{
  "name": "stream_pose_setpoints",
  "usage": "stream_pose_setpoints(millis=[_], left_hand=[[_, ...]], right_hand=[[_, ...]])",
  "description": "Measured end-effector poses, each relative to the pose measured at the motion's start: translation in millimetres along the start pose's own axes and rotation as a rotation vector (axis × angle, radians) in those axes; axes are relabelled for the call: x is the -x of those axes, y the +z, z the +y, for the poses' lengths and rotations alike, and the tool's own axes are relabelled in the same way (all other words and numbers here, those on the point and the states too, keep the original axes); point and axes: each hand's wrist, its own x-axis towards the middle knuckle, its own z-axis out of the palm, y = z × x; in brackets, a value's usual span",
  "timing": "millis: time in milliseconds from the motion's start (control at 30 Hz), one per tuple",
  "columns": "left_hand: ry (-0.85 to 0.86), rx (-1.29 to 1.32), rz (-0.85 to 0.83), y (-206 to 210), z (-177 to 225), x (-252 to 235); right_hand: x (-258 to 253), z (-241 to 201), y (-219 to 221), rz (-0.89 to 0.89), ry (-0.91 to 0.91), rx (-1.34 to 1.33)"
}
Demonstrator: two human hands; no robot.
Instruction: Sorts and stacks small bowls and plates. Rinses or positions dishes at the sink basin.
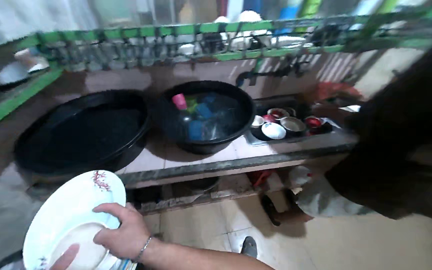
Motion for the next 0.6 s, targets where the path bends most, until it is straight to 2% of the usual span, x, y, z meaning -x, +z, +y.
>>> stream_pose_setpoints(millis=[133, 200, 300, 367, 467, 600], left_hand=[[0.159, 0.095, -0.262, 135, 112, -11], [0.153, 0.095, -0.335, 213, 161, -5], [0.112, 0.149, -0.421, 339, 208, 12], [0.045, 0.23, -0.528, 417, 222, 26], [-0.115, 0.323, -0.695, 519, 223, 44], [-0.29, 0.32, -0.83, 624, 219, 72]], right_hand=[[10, -51, -151, 0.281, -0.032, 0.001], [21, -69, -231, 0.391, -0.001, 0.091], [43, -82, -344, 0.536, 0.057, 0.238], [66, -89, -411, 0.612, 0.097, 0.313], [98, -88, -490, 0.727, 0.22, 0.407], [118, -70, -576, 0.817, 0.407, 0.508]])
